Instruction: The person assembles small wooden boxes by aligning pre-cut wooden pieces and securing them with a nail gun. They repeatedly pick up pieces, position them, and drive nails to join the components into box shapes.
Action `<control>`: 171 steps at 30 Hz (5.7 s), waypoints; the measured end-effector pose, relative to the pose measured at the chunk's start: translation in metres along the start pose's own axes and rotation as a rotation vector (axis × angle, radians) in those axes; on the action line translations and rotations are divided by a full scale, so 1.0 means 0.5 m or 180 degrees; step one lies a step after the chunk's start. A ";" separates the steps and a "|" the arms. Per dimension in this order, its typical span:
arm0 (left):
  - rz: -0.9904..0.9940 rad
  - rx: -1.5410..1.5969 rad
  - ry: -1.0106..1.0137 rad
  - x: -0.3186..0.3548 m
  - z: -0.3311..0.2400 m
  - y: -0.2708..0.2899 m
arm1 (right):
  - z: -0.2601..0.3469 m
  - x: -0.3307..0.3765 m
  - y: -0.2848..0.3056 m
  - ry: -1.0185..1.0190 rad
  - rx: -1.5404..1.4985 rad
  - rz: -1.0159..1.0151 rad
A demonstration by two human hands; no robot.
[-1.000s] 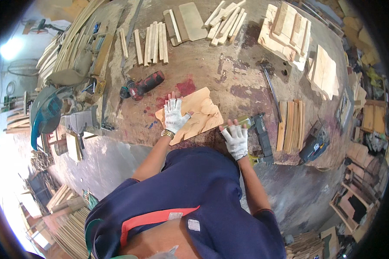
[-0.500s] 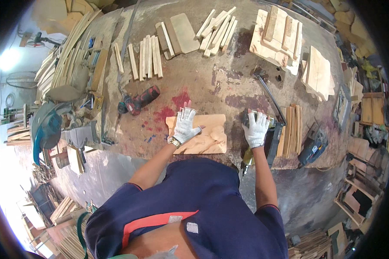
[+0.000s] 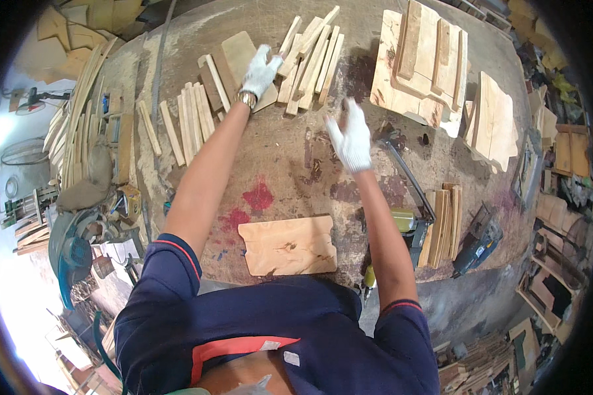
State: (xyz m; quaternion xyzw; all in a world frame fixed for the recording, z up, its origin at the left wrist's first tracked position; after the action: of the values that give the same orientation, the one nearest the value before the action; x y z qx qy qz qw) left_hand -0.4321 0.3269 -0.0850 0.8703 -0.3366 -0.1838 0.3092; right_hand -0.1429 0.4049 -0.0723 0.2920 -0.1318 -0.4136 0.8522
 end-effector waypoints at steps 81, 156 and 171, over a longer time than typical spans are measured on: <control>-0.1242 0.1984 0.2215 1.161 0.042 0.081 | -0.249 0.635 0.048 -0.0631 -0.0653 0.0319; -0.0970 -0.0345 0.0891 1.162 -0.020 0.077 | -0.214 0.666 0.005 -0.1401 -0.1455 0.0769; -0.1596 -0.0067 0.1114 1.175 -0.011 0.093 | -0.213 0.667 0.007 -0.1465 -0.1643 0.0837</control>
State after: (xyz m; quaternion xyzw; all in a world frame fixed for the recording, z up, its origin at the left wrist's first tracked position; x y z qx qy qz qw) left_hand -0.0364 -0.1087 -0.1155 0.9414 -0.0511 -0.1051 0.3164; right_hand 0.1167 0.1873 -0.1603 -0.0527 -0.2477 -0.3751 0.8917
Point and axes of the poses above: each hand's wrist, its own x-axis away from the middle knuckle, its own y-axis out of the back of the hand, z = x × y, the point moved 5 cm from there along -x, towards the middle knuckle, and after that the axes turned 9 degrees about -y, right-handed, at the moved point
